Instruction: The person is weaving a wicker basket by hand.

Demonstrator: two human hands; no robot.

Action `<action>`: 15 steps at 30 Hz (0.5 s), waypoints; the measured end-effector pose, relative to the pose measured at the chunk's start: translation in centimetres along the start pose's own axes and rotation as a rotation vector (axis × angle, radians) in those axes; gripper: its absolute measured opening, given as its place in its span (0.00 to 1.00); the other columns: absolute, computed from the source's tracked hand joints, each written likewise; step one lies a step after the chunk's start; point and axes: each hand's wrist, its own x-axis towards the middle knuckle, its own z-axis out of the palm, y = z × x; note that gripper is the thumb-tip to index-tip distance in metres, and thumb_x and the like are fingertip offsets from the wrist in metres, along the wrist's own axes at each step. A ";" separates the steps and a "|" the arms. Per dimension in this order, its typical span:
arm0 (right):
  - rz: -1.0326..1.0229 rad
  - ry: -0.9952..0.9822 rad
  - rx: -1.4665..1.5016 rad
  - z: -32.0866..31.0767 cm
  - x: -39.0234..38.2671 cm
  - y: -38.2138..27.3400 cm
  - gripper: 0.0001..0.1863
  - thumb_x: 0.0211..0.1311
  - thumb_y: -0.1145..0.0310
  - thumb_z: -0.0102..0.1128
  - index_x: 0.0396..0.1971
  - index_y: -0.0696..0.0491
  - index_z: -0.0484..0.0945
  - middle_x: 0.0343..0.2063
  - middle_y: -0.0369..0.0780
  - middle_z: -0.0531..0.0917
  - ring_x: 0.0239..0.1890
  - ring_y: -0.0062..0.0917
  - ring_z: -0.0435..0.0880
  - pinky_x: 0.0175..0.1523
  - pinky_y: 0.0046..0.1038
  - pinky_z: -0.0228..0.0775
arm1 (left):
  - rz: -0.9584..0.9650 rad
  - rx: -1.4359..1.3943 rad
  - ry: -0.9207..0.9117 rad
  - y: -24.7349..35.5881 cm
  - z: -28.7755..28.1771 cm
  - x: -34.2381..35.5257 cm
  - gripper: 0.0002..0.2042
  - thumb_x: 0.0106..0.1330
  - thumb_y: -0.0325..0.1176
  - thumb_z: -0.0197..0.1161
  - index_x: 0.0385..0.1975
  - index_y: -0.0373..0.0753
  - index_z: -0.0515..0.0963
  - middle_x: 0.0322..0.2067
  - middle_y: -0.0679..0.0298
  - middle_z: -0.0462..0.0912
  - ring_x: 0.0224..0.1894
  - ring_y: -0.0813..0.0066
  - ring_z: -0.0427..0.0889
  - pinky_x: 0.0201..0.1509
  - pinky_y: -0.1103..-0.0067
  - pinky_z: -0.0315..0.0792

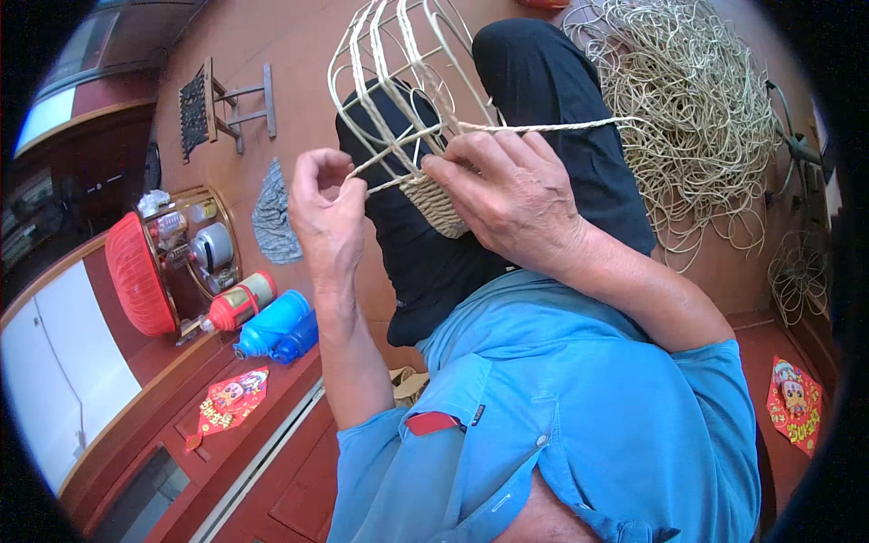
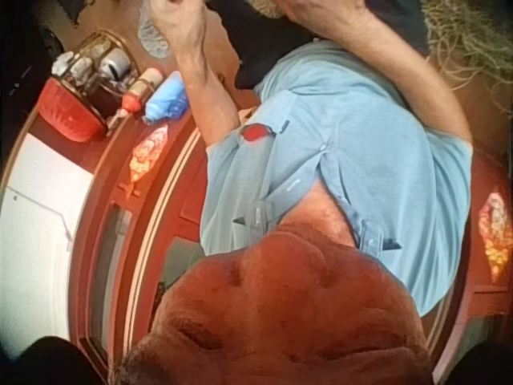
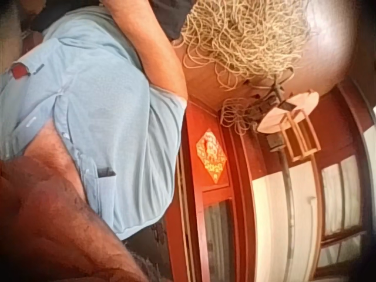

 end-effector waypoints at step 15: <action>0.042 0.022 0.042 -0.2 -0.4 0.2 0.19 0.62 0.65 0.67 0.53 0.47 0.87 0.43 0.34 0.80 0.47 0.26 0.82 0.51 0.32 0.72 | 0.417 0.684 -0.085 4.3 0.9 -0.6 0.28 0.71 0.27 0.66 0.73 0.39 0.72 0.39 0.52 0.89 0.44 0.54 0.89 0.51 0.61 0.81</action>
